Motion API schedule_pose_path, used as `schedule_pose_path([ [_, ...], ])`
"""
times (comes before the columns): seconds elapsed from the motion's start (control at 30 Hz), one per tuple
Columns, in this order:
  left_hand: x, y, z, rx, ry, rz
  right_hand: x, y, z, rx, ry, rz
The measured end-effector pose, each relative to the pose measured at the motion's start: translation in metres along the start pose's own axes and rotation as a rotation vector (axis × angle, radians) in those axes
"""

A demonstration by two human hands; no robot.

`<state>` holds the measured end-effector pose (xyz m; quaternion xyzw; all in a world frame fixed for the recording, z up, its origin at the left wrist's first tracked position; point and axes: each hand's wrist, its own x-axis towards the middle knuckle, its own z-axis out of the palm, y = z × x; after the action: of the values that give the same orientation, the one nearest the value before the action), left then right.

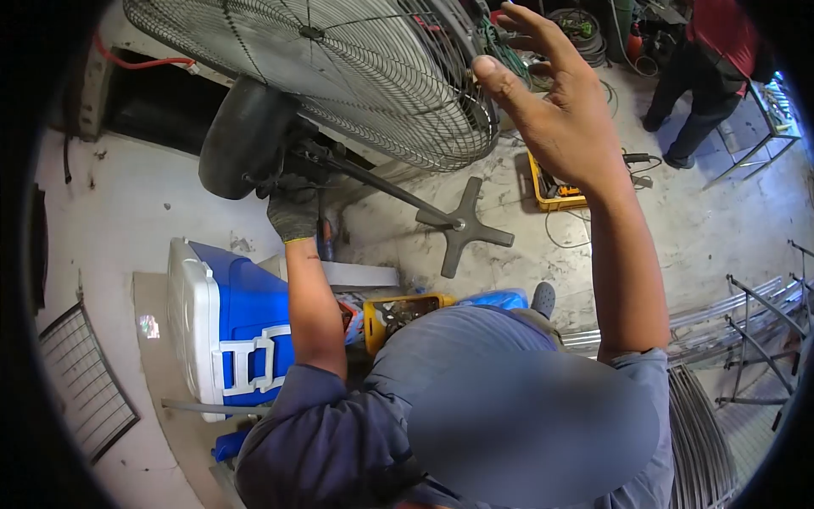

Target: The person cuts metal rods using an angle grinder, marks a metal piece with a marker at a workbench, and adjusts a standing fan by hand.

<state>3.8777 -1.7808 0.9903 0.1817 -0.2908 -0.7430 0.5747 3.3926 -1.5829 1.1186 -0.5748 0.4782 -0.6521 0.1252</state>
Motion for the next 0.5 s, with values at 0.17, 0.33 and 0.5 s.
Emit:
schedule_pose_path([
  [0.17,0.019,0.011,-0.069,0.337,0.109,0.154,0.007,0.010,-0.001,0.028,-0.047,-0.016],
  [0.33,0.006,0.007,-0.023,0.124,-0.083,0.023,0.011,0.015,0.000,0.027,-0.064,-0.037],
  [0.5,-0.011,-0.010,0.033,0.111,0.100,0.104,0.010,0.012,-0.002,0.051,-0.101,-0.026],
])
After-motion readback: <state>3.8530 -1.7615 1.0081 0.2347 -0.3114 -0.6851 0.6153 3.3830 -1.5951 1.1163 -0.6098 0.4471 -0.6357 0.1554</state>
